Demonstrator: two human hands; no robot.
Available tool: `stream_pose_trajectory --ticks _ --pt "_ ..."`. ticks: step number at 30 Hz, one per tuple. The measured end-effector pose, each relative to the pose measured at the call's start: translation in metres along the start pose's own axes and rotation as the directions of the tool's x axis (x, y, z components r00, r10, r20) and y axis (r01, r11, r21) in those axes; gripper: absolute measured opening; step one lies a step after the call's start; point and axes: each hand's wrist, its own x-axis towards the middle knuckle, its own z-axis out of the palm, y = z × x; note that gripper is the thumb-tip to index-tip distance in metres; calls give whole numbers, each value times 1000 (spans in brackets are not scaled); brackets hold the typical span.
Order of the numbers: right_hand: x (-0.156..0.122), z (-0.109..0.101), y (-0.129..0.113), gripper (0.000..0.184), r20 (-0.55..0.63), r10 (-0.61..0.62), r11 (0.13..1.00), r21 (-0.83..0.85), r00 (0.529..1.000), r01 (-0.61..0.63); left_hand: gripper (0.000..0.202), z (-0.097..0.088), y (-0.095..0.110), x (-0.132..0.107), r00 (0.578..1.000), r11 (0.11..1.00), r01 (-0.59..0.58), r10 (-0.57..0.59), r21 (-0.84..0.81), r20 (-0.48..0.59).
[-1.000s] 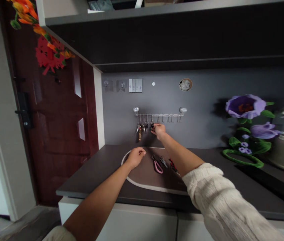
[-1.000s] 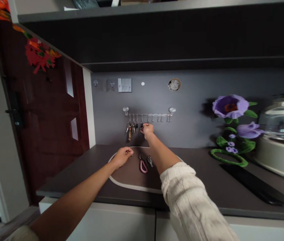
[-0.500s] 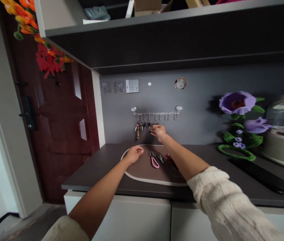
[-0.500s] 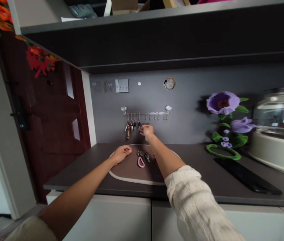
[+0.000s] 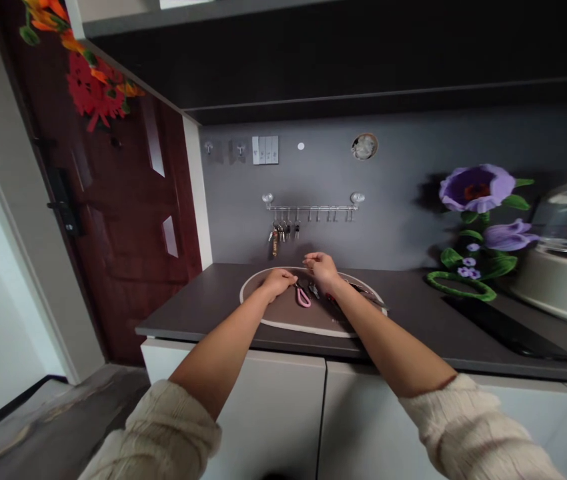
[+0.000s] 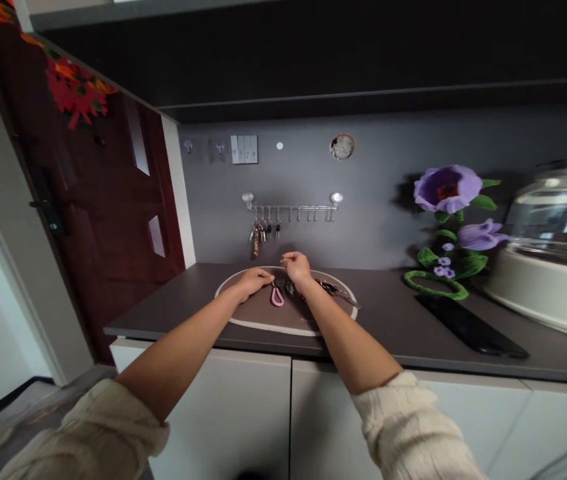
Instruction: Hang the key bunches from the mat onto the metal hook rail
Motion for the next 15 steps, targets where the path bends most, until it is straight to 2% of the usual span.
stream_pose_trajectory --ticks 4,8,15 --pt "-4 -3 14 11 10 -92 981 -170 996 92 22 6 -2 -4 998 997 -54 56 58 -37" --pt "-5 -6 17 11 20 -161 931 -329 987 159 16 6 -2 -6 997 992 -52 59 118 -54" --pt "-10 -6 12 12 75 -217 832 -507 973 225 13 4 4 -5 984 988 -142 147 61 -96"
